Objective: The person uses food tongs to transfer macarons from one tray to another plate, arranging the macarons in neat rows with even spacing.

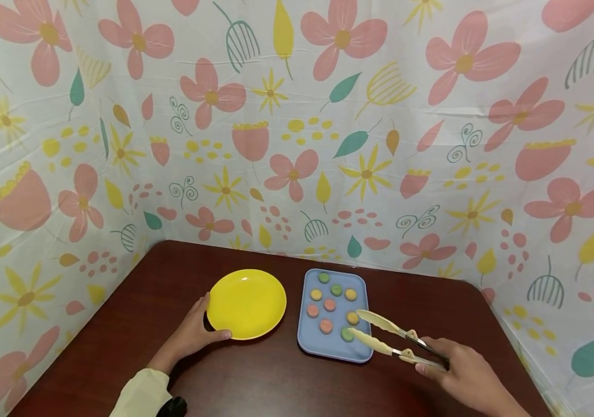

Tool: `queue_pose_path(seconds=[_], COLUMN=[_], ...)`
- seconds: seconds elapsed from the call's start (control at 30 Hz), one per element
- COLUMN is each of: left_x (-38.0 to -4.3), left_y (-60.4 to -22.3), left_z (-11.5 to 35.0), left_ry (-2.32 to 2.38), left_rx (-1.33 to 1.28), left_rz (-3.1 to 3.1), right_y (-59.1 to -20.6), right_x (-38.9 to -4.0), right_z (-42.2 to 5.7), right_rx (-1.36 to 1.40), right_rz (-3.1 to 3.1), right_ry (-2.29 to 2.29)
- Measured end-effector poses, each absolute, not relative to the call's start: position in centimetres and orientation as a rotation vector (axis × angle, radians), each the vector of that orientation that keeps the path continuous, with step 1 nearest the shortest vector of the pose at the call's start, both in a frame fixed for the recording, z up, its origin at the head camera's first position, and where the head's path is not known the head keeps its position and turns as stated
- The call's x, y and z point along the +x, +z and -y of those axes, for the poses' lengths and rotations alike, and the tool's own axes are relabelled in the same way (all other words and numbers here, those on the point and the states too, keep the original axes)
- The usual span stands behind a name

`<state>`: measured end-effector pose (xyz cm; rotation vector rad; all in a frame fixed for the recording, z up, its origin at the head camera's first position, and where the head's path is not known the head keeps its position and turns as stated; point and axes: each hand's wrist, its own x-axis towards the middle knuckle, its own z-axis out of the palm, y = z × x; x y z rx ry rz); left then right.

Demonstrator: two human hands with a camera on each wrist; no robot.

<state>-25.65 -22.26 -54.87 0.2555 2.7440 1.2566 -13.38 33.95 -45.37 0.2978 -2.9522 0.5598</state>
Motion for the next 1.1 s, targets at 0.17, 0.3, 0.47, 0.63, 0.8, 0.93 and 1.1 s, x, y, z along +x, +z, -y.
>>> queue_pose_path(seconds=[0.17,0.3,0.47,0.63,0.8,0.93,1.1], left_x=[-25.8,-25.8,-25.8,-25.9,-25.8,-25.8,-25.8], left_y=[-54.9,-55.0,-55.0,-54.9,-54.9,-54.8,-54.8], left_z=[22.2,22.2,22.2,22.3,22.3,22.3,22.3], left_ry=[1.270,1.278,1.284,1.281,1.275,1.277,1.272], left_rx=[0.255,0.265,0.262,0.257,0.263,0.261,0.264], left_rz=[-2.722,-2.710,-2.713,-2.711,-2.718,-2.718,-2.717], right_y=[-45.7,-45.8,-45.7,-45.6,-45.9,-45.8,-45.5], right_x=[-13.4,-13.6,-14.0,-14.3,-14.2,-14.2,-14.4], right_z=[-33.4,-33.0,-32.4,-32.0,-32.0,-31.9,-31.7], right_rx=[0.305,0.297,0.272,0.274,0.309,0.304,0.333], right_rz=[2.993,3.031,3.083,3.098,3.067,3.061,3.018], right_ry=[0.502,0.479,0.462,0.443,0.399,0.392,0.409])
